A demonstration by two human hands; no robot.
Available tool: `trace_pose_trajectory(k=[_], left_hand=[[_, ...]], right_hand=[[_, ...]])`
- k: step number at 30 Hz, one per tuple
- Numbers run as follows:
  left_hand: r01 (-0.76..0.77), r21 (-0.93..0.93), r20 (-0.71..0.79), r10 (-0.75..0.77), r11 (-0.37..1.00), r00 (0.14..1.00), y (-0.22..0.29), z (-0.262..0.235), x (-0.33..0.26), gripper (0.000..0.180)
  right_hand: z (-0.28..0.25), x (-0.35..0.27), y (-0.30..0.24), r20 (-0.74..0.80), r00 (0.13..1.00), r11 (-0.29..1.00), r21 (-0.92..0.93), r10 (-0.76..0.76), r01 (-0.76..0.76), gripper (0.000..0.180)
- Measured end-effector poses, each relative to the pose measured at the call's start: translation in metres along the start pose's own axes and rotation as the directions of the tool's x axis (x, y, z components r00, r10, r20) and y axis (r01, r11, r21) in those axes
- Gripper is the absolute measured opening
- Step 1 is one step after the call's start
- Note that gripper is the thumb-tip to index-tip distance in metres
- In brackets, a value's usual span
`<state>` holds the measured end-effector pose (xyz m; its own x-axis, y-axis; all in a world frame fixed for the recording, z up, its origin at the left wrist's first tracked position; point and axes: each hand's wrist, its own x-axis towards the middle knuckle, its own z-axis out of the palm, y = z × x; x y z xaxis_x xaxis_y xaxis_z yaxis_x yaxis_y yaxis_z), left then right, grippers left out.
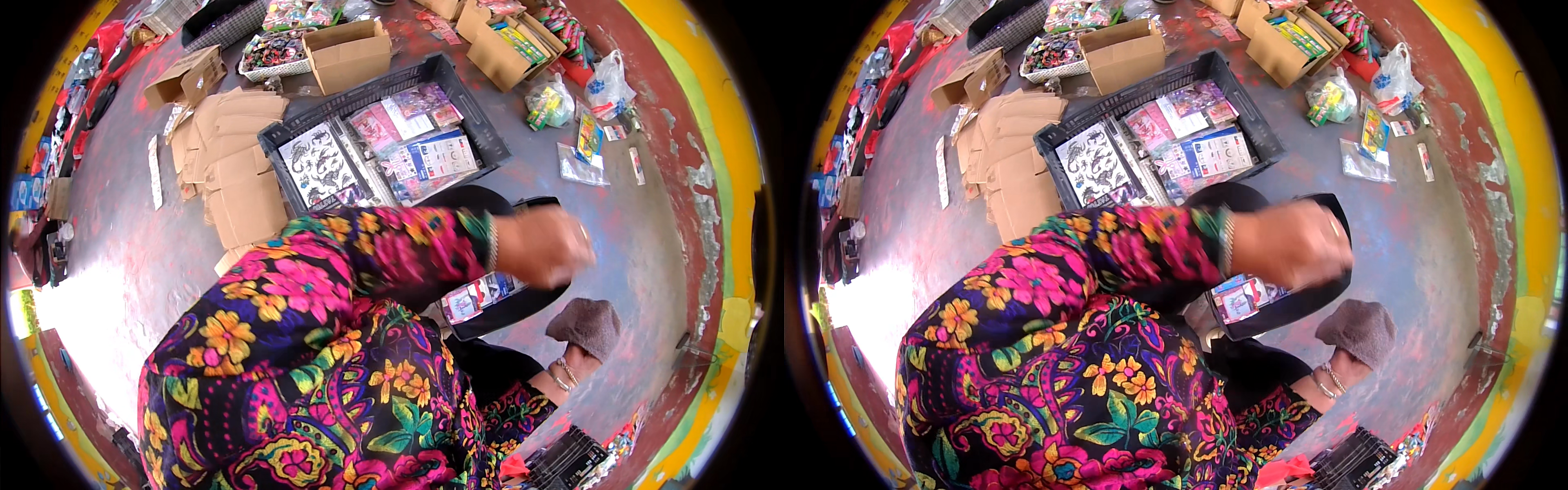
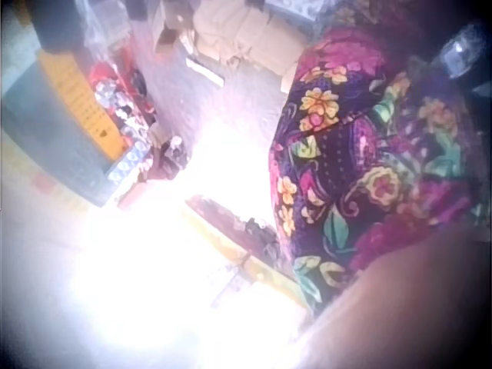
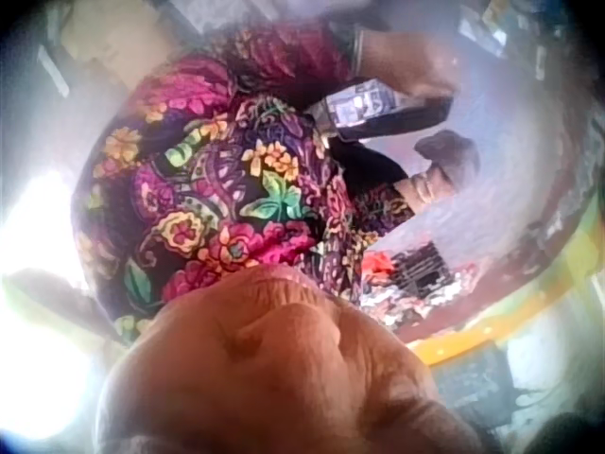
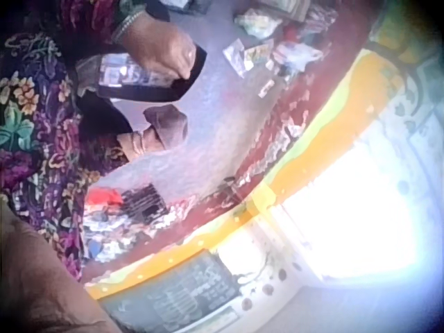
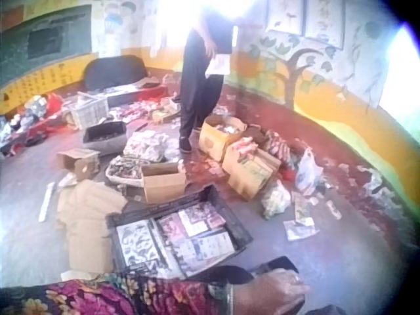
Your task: The person sits on the floor and wipes various packaged items, including tattoo sheets and sticker packs, with a cloth. They pick up each item from a black crate, wipe it, and place it into a separate pile.
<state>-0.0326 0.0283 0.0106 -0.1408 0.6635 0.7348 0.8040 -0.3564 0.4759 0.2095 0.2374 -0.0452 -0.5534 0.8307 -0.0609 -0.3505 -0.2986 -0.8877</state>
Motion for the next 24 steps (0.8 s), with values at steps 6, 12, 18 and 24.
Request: trace_pose_trajectory(k=[6, 12, 18, 24], left_hand=[[0.811, 0.373, -0.09, -0.852, 0.451, 0.515, -0.131, -0.077, -0.195, 0.028], [0.487, 0.819, 0.068, -0.894, 0.304, 0.443, -0.162, -0.11, -0.411, 0.018], [0.832, 0.418, -0.034, -0.908, 0.366, 0.417, -0.239, -0.052, -0.502, 0.012], [0.802, 0.543, -0.099, -0.93, 0.248, 0.354, -0.261, -0.026, -0.425, 0.031]], right_hand=[[0.014, -0.026, -0.028, 0.406, 0.745, -0.051, -0.892, -0.529, 0.45, 0.045], [0.03, -0.028, -0.027, 0.244, 0.901, 0.497, -0.767, -0.359, 0.406, 0.033], [-0.015, -0.002, -0.033, 0.662, 0.704, -0.076, -0.74, -0.256, 0.668, 0.032], [-0.071, -0.014, -0.043, 0.848, 0.515, -0.674, -0.455, -0.127, 0.582, 0.04]])
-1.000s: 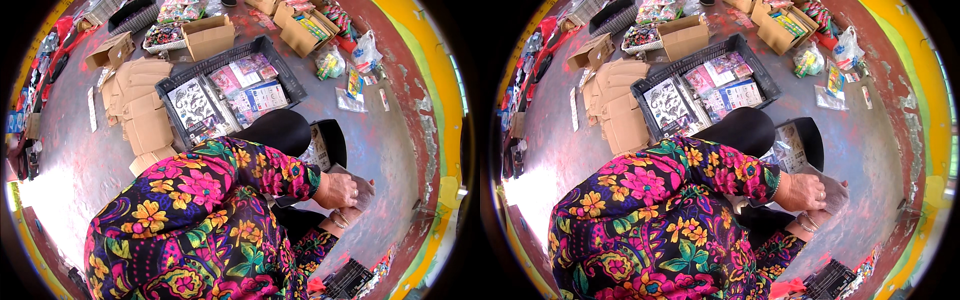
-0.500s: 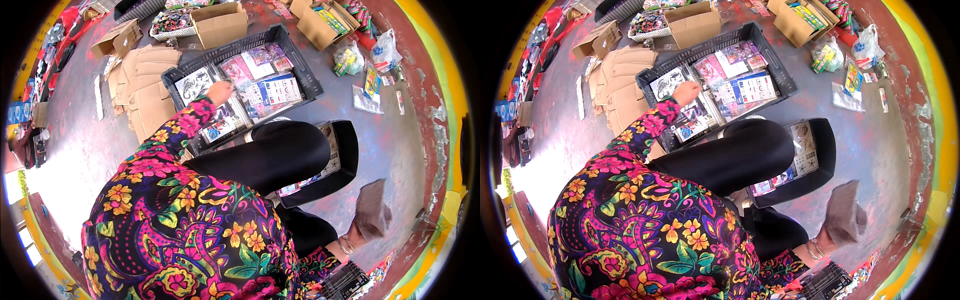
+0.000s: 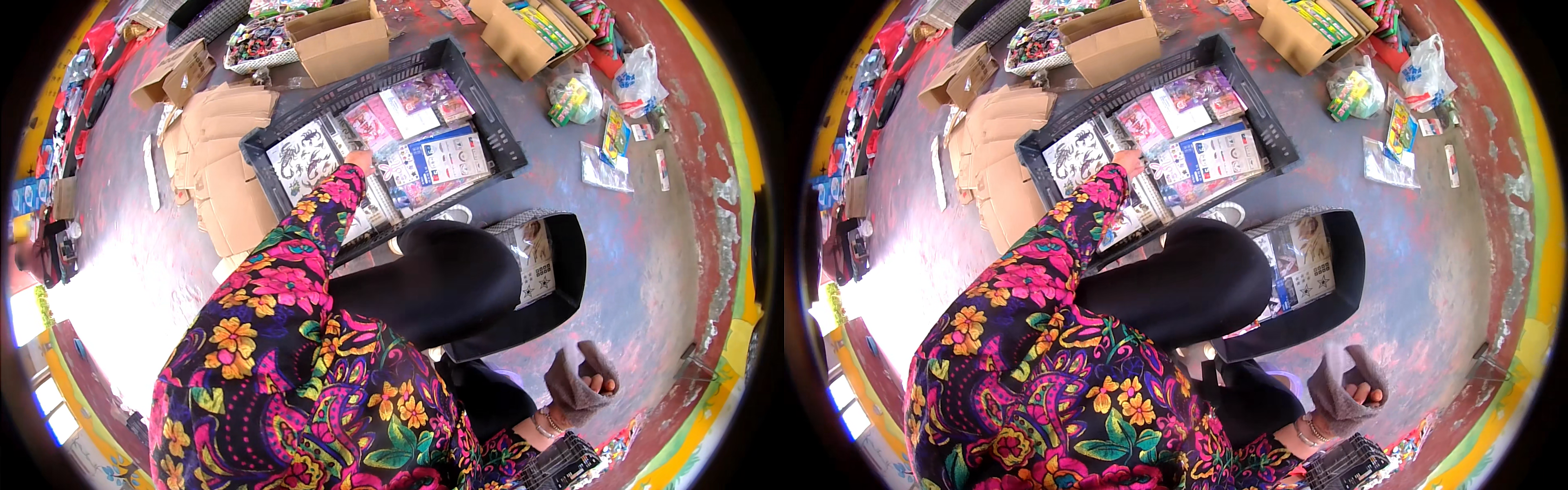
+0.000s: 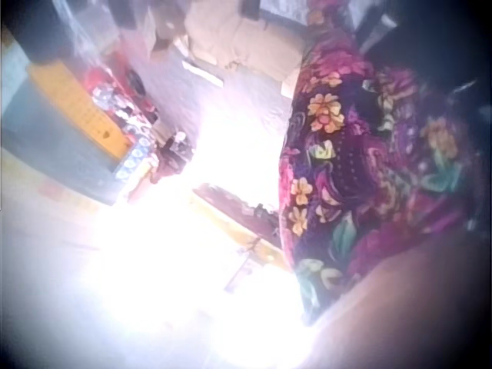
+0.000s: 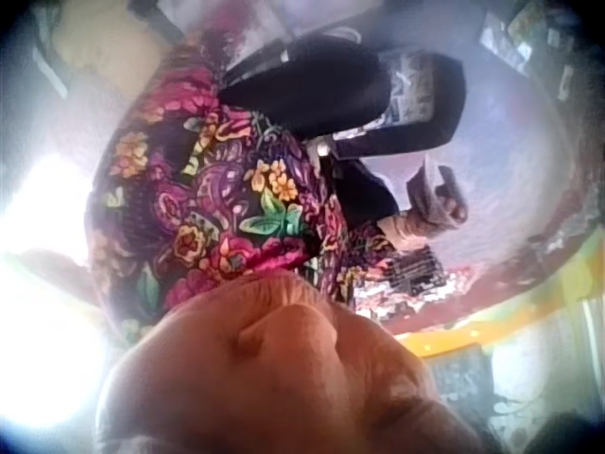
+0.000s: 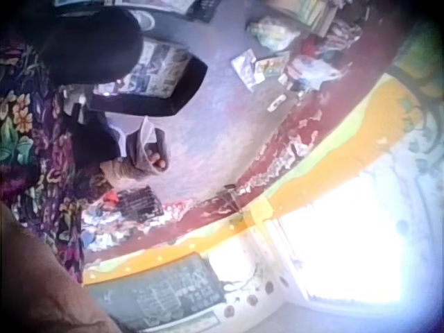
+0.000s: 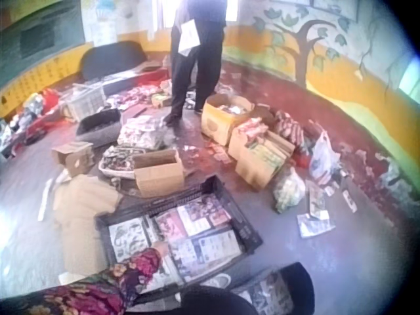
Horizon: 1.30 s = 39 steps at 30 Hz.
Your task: The person sits on the floor and wipes various packaged items, including tattoo sheets and sticker packs, with a cloth. They pick up each item from a black crate, wipe it, and place it into a separate pile.
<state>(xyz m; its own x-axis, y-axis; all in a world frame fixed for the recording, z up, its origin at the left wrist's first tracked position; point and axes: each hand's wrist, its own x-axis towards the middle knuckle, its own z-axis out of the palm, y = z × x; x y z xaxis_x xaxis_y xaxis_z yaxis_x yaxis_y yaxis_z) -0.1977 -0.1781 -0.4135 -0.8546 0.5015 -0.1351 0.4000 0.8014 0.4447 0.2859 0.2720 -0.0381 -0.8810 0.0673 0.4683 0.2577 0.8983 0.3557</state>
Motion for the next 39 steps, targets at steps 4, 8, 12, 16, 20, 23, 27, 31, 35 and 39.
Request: trace_pose_trajectory(k=[4, 8, 12, 16, 20, 23, 27, 31, 35, 39], left_hand=[[0.296, 0.093, 0.152, -0.307, 0.951, 0.939, 0.019, -0.015, 0.009, 0.038], [0.316, 0.024, 0.138, -0.316, 0.948, 0.939, -0.023, 0.02, 0.012, 0.041], [0.689, -0.388, 0.25, -0.649, 0.613, 0.718, 0.005, 0.006, 0.023, 0.031], [0.757, -0.628, 0.4, -0.761, 0.178, 0.511, -0.013, 0.012, 0.028, 0.028], [0.685, -0.716, 0.565, -0.689, -0.137, 0.453, 0.006, -0.008, 0.014, 0.031], [0.759, -0.63, 0.462, -0.707, 0.162, 0.535, 0.034, -0.051, -0.015, 0.036], [0.633, -0.675, 0.163, -0.759, 0.38, 0.631, 0.038, -0.07, -0.039, 0.024], [0.458, -0.538, -0.072, -0.58, 0.708, 0.811, 0.019, -0.06, -0.043, 0.025], [0.329, -0.601, -0.049, -0.445, 0.728, 0.894, 0.089, -0.13, -0.008, 0.027], [0.14, -0.583, -0.079, -0.228, 0.801, 0.971, 0.085, -0.114, 0.047, 0.032]], right_hand=[[-0.033, 0.012, -0.025, 0.164, 0.978, 0.91, 0.372, 0.13, -0.184, 0.039], [-0.025, 0.02, -0.011, 0.494, 0.848, -0.598, 0.744, 0.193, -0.298, 0.039], [-0.041, 0.037, -0.031, 0.536, 0.8, -0.564, 0.761, 0.271, -0.319, 0.038], [-0.041, 0.053, -0.038, 0.509, 0.822, -0.493, 0.8, 0.255, -0.342, 0.036], [-0.061, 0.061, -0.046, 0.493, 0.836, -0.51, 0.797, 0.24, -0.324, 0.034], [-0.08, 0.058, -0.043, 0.596, 0.778, -0.73, 0.62, 0.201, -0.287, 0.034], [-0.063, 0.028, -0.03, 0.702, 0.644, -0.785, 0.568, 0.305, -0.247, 0.032], [-0.077, 0.062, -0.044, 0.812, 0.54, -0.946, 0.314, 0.221, -0.085, 0.014], [-0.08, 0.068, -0.055, 0.857, 0.369, -0.882, 0.441, 0.36, -0.165, 0.01], [-0.077, 0.078, -0.059, 0.77, 0.42, -0.347, 0.607, 0.481, -0.715, 0.013]])
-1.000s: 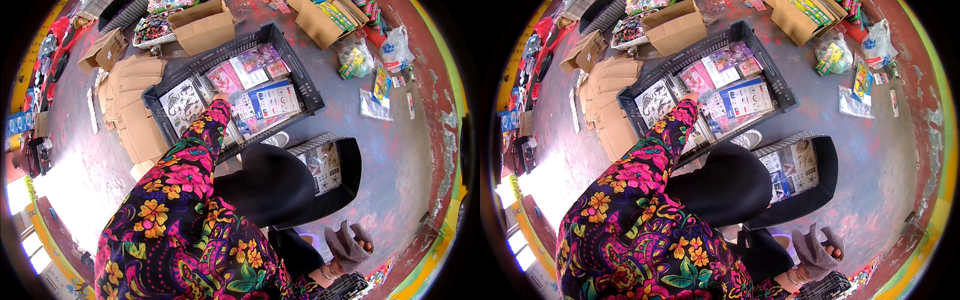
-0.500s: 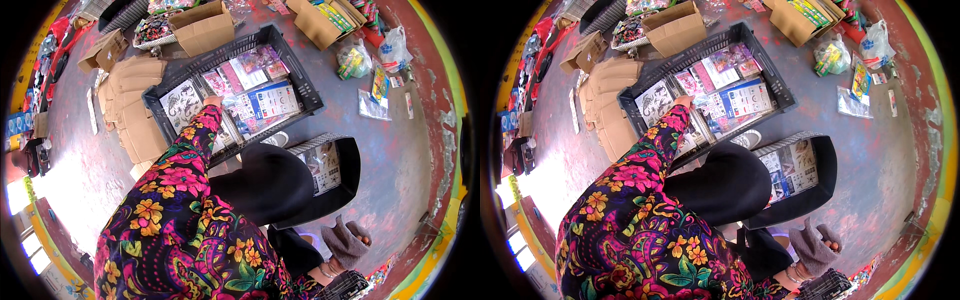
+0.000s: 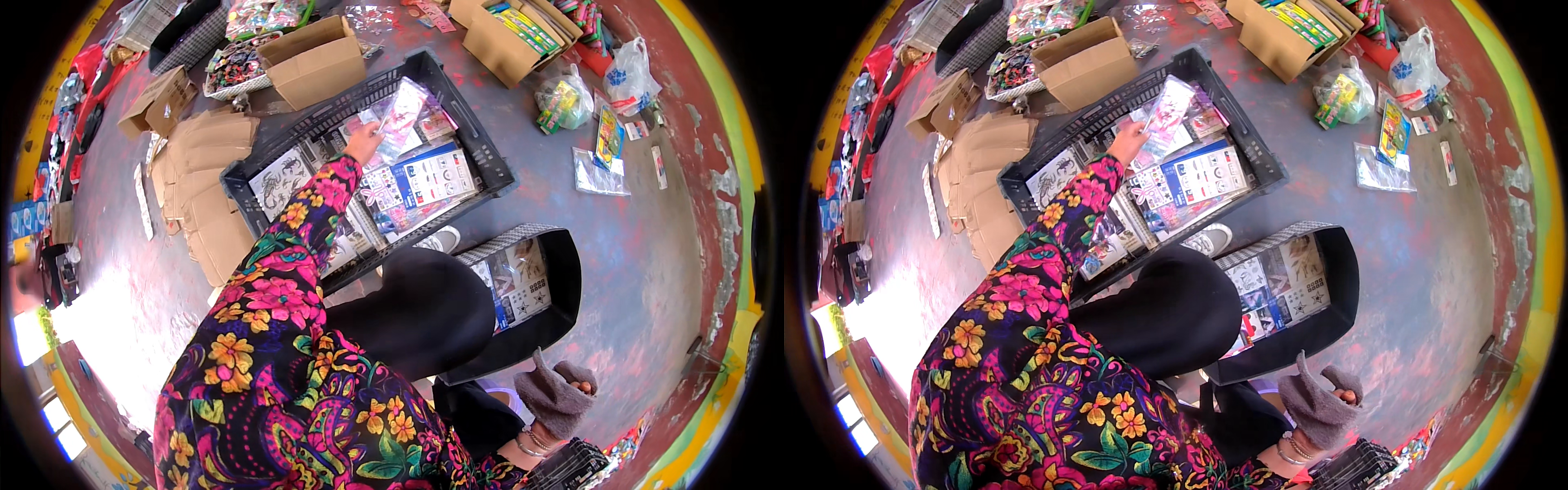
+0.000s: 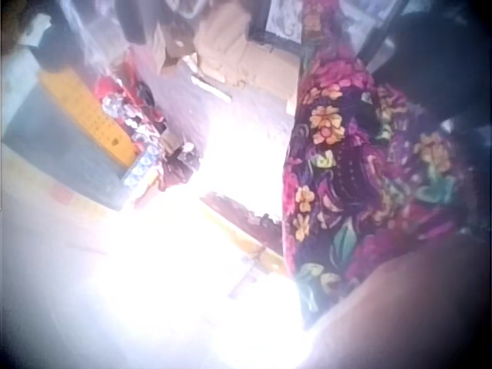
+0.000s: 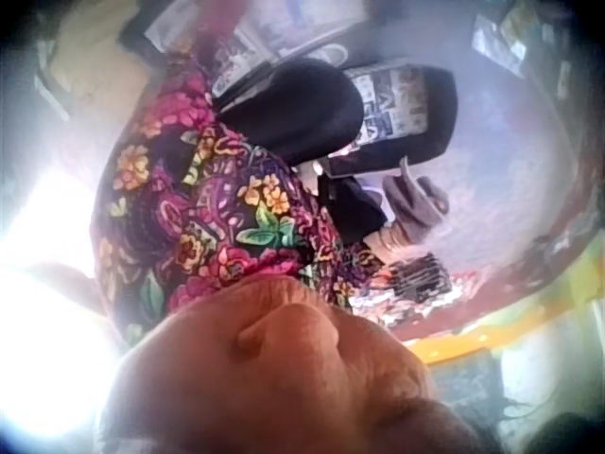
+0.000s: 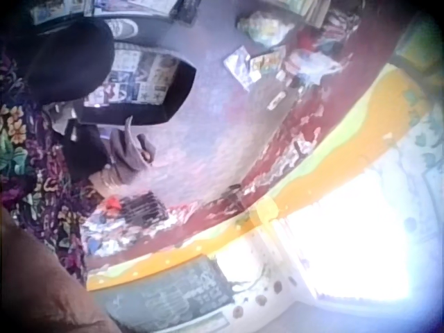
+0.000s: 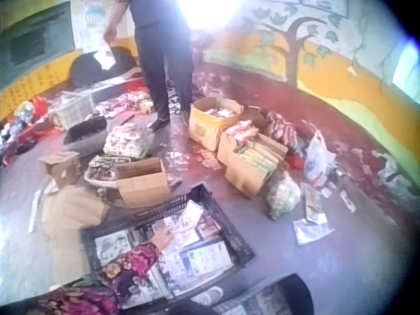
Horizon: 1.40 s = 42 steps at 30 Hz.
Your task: The person sits on the floor and wipes various packaged items, including tattoo sheets and sticker packs, with a cloth. They pick up each item from a black crate, wipe it, and place it into a separate pile.
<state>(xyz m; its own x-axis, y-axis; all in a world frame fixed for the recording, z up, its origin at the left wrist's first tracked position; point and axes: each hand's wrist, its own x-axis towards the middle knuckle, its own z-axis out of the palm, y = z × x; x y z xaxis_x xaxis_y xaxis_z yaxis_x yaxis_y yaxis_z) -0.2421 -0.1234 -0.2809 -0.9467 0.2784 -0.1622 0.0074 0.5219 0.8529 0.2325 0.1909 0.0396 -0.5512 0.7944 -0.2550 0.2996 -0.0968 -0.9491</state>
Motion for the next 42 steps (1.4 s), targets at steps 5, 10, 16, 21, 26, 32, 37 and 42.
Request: trace_pose_trajectory(k=[5, 10, 16, 21, 26, 32, 37, 42], left_hand=[[0.072, 0.174, 0.007, -0.074, 0.982, 0.997, 0.004, 0.022, 0.075, 0.036], [0.583, -0.066, -0.49, -0.535, 0.81, 0.688, 0.002, 0.04, 0.085, 0.039], [0.388, 0.381, -0.081, -0.388, 0.839, 0.918, -0.057, 0.069, 0.068, 0.043], [0.407, 0.276, 0.015, -0.427, 0.871, 0.904, -0.034, 0.044, 0.066, 0.044], [0.356, 0.393, 0.089, -0.421, 0.848, 0.903, -0.032, 0.037, 0.074, 0.044], [0.317, 0.496, 0.142, -0.436, 0.808, 0.889, -0.031, 0.033, 0.08, 0.044], [0.471, -0.01, -0.012, -0.471, 0.882, 0.882, -0.059, 0.051, 0.09, 0.037], [-0.061, 0.544, 0.094, 0.012, 0.837, 0.996, 0.014, 0.015, 0.038, 0.045]], right_hand=[[-0.002, 0.0, 0.023, 0.287, 0.953, 0.771, 0.584, 0.096, -0.253, 0.021], [0.017, 0.0, 0.019, 0.283, 0.959, 0.854, 0.497, 0.008, -0.154, 0.026], [0.079, 0.003, -0.038, 0.435, 0.859, 0.488, -0.707, -0.27, 0.512, 0.03], [0.09, 0.011, -0.047, 0.537, 0.783, 0.289, -0.731, -0.315, 0.618, 0.035], [0.089, 0.011, -0.049, 0.487, 0.849, 0.337, -0.779, -0.206, 0.528, 0.029], [0.059, 0.004, -0.021, 0.142, 0.987, 0.78, -0.608, -0.079, 0.15, 0.036], [0.057, -0.003, -0.01, 0.034, 0.998, 0.917, -0.396, 0.06, -0.042, 0.03], [0.055, 0.006, -0.031, 0.321, 0.947, 0.764, -0.613, 0.006, 0.203, 0.021]])
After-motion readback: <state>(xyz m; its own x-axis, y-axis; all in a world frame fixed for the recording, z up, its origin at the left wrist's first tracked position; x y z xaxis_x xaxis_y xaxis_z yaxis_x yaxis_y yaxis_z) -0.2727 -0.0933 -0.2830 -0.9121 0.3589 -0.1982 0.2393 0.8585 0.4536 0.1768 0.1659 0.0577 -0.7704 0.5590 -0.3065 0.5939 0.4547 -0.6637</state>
